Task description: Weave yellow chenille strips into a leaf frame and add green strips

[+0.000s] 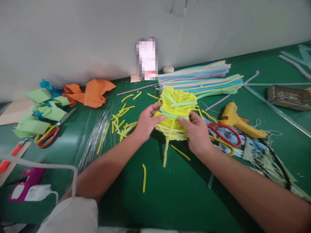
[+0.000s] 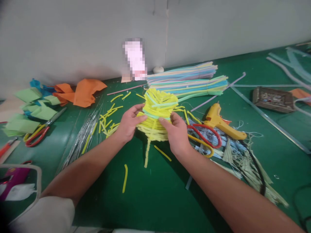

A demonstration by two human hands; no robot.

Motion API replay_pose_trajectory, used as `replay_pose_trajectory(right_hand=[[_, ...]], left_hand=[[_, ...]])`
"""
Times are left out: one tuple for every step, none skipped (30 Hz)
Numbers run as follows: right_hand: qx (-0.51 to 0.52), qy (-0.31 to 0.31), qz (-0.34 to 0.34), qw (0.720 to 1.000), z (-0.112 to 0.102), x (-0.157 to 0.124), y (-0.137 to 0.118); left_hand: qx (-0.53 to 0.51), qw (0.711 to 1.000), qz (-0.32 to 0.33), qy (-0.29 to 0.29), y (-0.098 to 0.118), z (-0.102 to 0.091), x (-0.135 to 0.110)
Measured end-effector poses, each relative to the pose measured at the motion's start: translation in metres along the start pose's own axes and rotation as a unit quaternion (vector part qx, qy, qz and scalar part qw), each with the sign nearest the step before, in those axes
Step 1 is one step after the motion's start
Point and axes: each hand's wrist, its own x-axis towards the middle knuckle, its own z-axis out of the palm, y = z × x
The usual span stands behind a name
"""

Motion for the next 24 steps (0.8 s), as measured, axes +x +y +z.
replay_pose_trajectory(right_hand=[[-0.003, -0.001, -0.002, 1.000, 0.000, 0.000, 0.000], [-0.006, -0.001, -0.003, 1.000, 0.000, 0.000, 0.001], [-0.010, -0.002, -0.003, 1.000, 0.000, 0.000, 0.001], [-0.012, 0.000, -0.003, 1.000, 0.000, 0.000, 0.001], [-0.012, 0.001, -0.002, 1.000, 0.000, 0.000, 0.001], [-0.011, 0.001, -0.002, 1.000, 0.000, 0.000, 0.001], [-0.008, 0.001, -0.002, 1.000, 0.000, 0.000, 0.001], [-0.006, 0.000, -0.001, 1.000, 0.000, 0.000, 0.001], [-0.004, -0.002, -0.001, 1.000, 0.001, 0.000, 0.001], [-0.003, -0.004, -0.002, 1.000, 0.001, 0.000, 0.001], [-0.001, -0.007, -0.002, 1.000, 0.001, 0.000, 0.001], [0.000, -0.008, -0.003, 1.000, 0.001, -0.001, 0.000], [0.000, -0.009, -0.004, 1.000, 0.001, -0.001, 0.000], [-0.002, -0.009, -0.005, 1.000, 0.002, -0.001, 0.000], [-0.004, -0.009, -0.006, 1.000, 0.002, -0.001, 0.000], [-0.007, -0.009, -0.006, 1.000, 0.002, -0.001, 0.000], [-0.010, -0.010, -0.006, 1.000, 0.002, -0.001, 0.000], [-0.010, -0.010, -0.006, 1.000, 0.002, -0.001, 0.000], [-0.008, -0.011, -0.006, 1.000, 0.002, -0.001, 0.000], [-0.005, -0.011, -0.007, 1.000, 0.002, -0.002, 0.000], [-0.002, -0.011, -0.008, 1.000, 0.002, -0.002, -0.001], [0.000, -0.011, -0.009, 1.000, 0.002, -0.002, -0.001], [0.000, -0.011, -0.009, 1.000, 0.002, -0.002, -0.001], [0.000, -0.012, -0.009, 1.000, 0.002, -0.003, -0.001]], left_hand=[[0.004, 1.000, 0.000, 0.000, 0.000, 0.000, 0.000], [0.009, 1.000, -0.003, 0.001, 0.001, 0.001, -0.001], [0.012, 1.000, -0.009, 0.003, 0.001, 0.001, -0.001], [0.013, 1.000, -0.019, 0.006, 0.002, 0.002, -0.001], [0.013, 0.999, -0.030, 0.012, 0.002, 0.002, -0.001], [0.014, 0.999, -0.038, 0.019, 0.002, 0.003, -0.001], [0.016, 0.999, -0.042, 0.029, 0.003, 0.003, -0.001], [0.018, 0.998, -0.042, 0.040, 0.004, 0.004, -0.002], [0.020, 0.998, -0.039, 0.048, 0.004, 0.005, -0.002], [0.019, 0.998, -0.035, 0.052, 0.005, 0.006, -0.003], [0.015, 0.998, -0.033, 0.053, 0.006, 0.007, -0.003], [0.009, 0.998, -0.033, 0.050, 0.008, 0.007, -0.004], [0.003, 0.998, -0.034, 0.047, 0.009, 0.008, -0.004], [-0.002, 0.998, -0.037, 0.043, 0.010, 0.009, -0.005], [-0.005, 0.998, -0.040, 0.042, 0.011, 0.009, -0.005], [-0.007, 0.998, -0.044, 0.043, 0.011, 0.010, -0.005], [-0.008, 0.998, -0.049, 0.044, 0.012, 0.010, -0.005], [-0.008, 0.998, -0.052, 0.046, 0.012, 0.010, -0.005], [-0.008, 0.997, -0.054, 0.047, 0.011, 0.009, -0.004], [-0.009, 0.997, -0.052, 0.047, 0.011, 0.009, -0.004], [-0.008, 0.998, -0.049, 0.045, 0.011, 0.009, -0.004], [-0.008, 0.998, -0.046, 0.042, 0.010, 0.008, -0.003], [-0.007, 0.998, -0.044, 0.040, 0.010, 0.008, -0.003], [-0.008, 0.998, -0.044, 0.039, 0.009, 0.008, -0.003]])
